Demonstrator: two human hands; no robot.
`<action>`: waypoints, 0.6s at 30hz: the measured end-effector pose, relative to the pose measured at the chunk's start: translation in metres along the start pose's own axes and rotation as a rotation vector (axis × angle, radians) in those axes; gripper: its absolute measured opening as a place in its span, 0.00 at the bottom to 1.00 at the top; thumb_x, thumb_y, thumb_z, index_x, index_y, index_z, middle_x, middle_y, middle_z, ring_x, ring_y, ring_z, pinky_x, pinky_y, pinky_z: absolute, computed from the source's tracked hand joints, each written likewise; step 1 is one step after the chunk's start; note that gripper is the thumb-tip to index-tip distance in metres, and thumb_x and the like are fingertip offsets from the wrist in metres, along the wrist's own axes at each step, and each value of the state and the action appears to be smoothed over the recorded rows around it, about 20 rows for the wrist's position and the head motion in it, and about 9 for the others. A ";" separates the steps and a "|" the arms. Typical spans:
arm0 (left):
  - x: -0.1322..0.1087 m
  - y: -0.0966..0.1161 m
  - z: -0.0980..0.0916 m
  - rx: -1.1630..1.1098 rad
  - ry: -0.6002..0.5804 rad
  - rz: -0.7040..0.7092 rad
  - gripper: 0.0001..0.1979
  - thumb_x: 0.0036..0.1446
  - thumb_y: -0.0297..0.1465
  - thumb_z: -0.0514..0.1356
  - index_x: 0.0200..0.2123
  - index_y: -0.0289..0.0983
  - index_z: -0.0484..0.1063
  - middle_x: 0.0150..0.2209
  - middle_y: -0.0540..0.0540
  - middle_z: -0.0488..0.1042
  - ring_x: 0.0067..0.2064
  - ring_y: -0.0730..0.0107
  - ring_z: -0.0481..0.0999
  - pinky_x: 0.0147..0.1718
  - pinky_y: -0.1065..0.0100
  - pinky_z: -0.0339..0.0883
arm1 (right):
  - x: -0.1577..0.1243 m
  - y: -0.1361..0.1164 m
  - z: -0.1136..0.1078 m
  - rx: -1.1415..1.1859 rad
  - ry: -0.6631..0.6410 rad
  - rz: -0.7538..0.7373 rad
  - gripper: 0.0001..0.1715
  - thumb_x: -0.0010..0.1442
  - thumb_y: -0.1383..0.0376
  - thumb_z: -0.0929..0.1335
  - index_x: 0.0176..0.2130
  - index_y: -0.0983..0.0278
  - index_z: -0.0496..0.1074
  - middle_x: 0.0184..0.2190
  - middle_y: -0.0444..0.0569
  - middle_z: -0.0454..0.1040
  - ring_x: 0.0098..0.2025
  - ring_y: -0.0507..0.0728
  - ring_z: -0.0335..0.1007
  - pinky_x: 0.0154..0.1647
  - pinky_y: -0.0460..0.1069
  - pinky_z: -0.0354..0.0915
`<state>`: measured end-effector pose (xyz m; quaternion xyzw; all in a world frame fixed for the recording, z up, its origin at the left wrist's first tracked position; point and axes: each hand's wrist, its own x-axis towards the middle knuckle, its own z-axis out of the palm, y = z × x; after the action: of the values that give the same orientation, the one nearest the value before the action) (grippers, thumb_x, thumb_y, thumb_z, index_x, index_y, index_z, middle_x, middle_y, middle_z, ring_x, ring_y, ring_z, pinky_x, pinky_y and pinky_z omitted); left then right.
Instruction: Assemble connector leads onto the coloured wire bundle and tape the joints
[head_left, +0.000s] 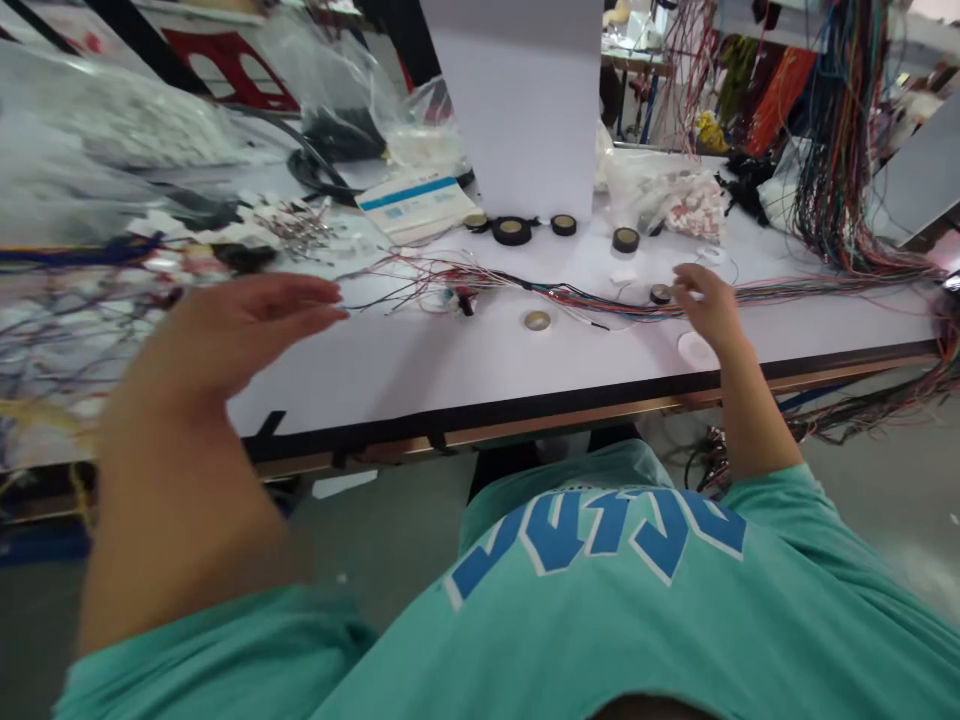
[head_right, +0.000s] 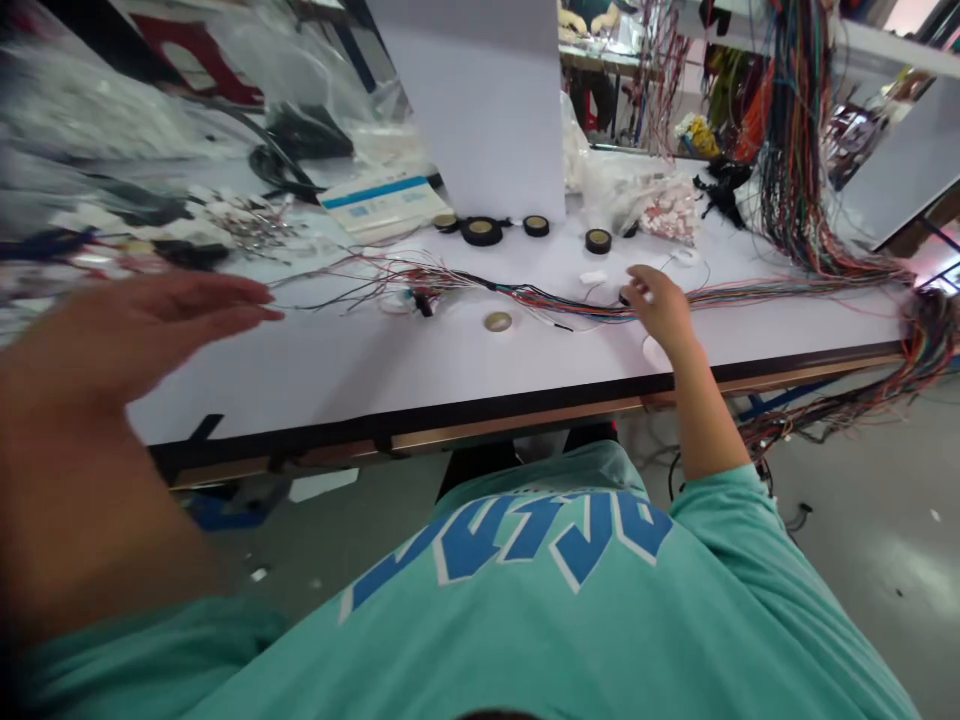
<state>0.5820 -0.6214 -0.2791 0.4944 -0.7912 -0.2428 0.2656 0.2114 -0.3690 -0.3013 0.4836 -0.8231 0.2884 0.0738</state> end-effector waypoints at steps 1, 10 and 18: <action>-0.009 0.001 0.004 -0.062 -0.060 0.028 0.20 0.39 0.44 0.59 0.35 0.39 0.73 0.30 0.51 0.77 0.35 0.69 0.74 0.45 0.59 0.67 | -0.015 0.013 -0.011 0.002 0.070 0.089 0.19 0.57 0.62 0.61 0.46 0.65 0.71 0.41 0.53 0.74 0.41 0.57 0.70 0.44 0.53 0.65; -0.028 0.021 0.049 -0.154 -0.244 0.042 0.15 0.38 0.40 0.59 0.31 0.40 0.72 0.34 0.51 0.78 0.39 0.65 0.74 0.48 0.61 0.66 | -0.104 0.035 0.012 -0.180 -0.104 0.228 0.15 0.56 0.65 0.63 0.41 0.64 0.74 0.47 0.55 0.73 0.51 0.62 0.66 0.52 0.57 0.61; -0.090 0.072 0.101 -0.541 -0.658 0.210 0.26 0.42 0.44 0.60 0.44 0.35 0.66 0.43 0.38 0.74 0.44 0.59 0.74 0.44 0.60 0.69 | -0.109 -0.046 0.034 0.370 -0.165 -0.069 0.14 0.55 0.68 0.60 0.24 0.63 0.71 0.25 0.49 0.73 0.31 0.53 0.69 0.35 0.47 0.66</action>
<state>0.5018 -0.4990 -0.3240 0.2202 -0.7877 -0.5575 0.1423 0.3118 -0.3226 -0.3547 0.5387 -0.7422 0.3916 -0.0741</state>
